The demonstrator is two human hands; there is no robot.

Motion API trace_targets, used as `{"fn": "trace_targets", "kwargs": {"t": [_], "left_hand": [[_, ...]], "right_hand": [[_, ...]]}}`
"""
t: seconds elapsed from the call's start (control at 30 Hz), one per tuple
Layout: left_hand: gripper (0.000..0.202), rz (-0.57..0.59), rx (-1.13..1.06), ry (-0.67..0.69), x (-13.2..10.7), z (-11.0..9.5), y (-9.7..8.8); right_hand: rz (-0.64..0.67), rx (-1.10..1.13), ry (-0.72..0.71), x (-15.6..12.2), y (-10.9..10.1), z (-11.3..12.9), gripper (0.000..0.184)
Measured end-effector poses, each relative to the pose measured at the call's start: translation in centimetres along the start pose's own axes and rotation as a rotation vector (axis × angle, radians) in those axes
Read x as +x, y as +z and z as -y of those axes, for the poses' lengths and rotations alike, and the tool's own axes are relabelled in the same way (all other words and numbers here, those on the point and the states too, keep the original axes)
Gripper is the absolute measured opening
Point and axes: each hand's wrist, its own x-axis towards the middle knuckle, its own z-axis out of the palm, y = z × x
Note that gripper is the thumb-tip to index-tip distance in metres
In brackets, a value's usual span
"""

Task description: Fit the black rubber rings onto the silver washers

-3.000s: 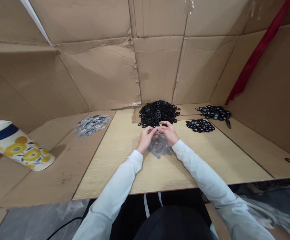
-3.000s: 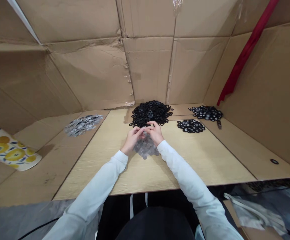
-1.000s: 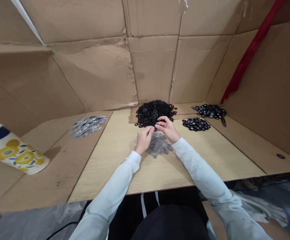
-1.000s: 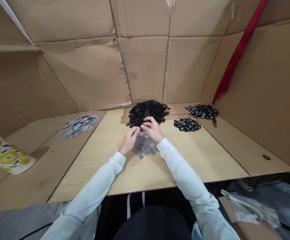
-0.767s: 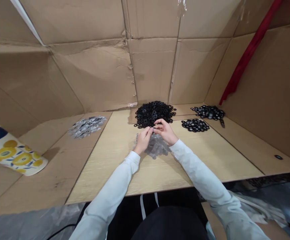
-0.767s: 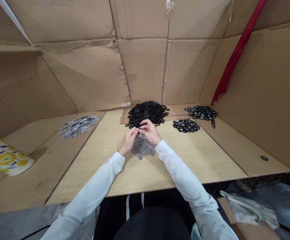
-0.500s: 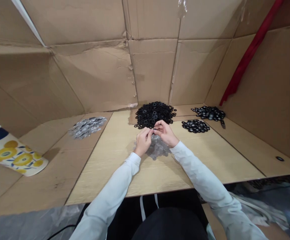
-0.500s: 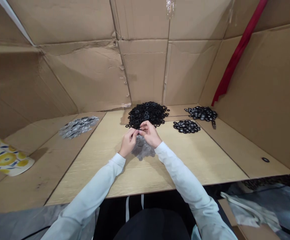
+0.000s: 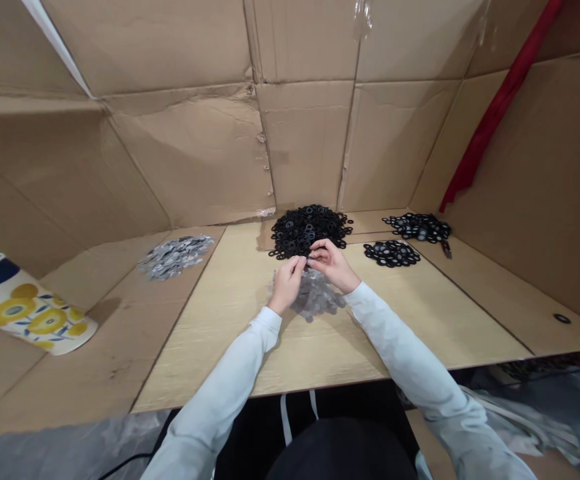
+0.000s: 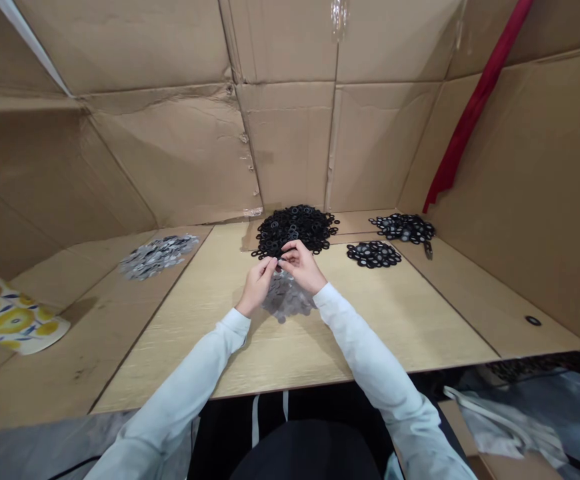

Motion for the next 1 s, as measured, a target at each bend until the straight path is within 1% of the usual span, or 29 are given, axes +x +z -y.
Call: {"fn": "trace_targets", "kwargs": {"t": [0.07,0.13,0.23,0.3,0.43,0.57,0.7,0.77,0.9,1.0], "left_hand": [[0.037,0.01,-0.082,-0.032,-0.08,0.04,0.16],[0.038,0.007,-0.121,-0.045,-0.14,0.1,0.23],[0.04,-0.049,-0.124,-0.068,-0.14,0.18,0.13],[0.04,-0.054,-0.098,-0.062,-0.09,0.21,0.02],[0.035,0.0,0.0,0.039,-0.06,0.29,0.01],[0.028,-0.046,0.106,0.164,-0.32,0.38,0.2],[0.023,-0.08,0.167,0.227,-0.47,0.38,0.24],[0.023,-0.083,0.168,0.225,-0.35,0.36,0.2],[0.024,-0.087,0.129,0.174,0.02,0.29,0.1],[0.026,-0.067,0.122,0.16,0.04,0.25,0.05]], "right_hand": [[-0.011,0.093,0.051,0.09,-0.04,0.1,0.036],[-0.011,0.134,0.082,0.08,-0.02,0.16,0.036],[-0.014,0.12,0.091,0.0,0.11,0.19,0.037],[-0.005,0.108,0.099,-0.06,0.22,0.22,0.037],[0.017,0.106,0.123,-0.16,0.4,0.29,0.036],[-0.041,0.065,0.108,-0.27,0.58,-0.07,0.036],[-0.108,-0.002,0.038,-0.37,0.77,-0.5,0.032],[-0.089,0.004,0.025,-0.36,0.8,-0.45,0.031],[-0.028,0.051,0.027,-0.2,0.75,-0.08,0.03],[-0.036,0.031,0.035,-0.12,0.76,-0.05,0.031]]}}
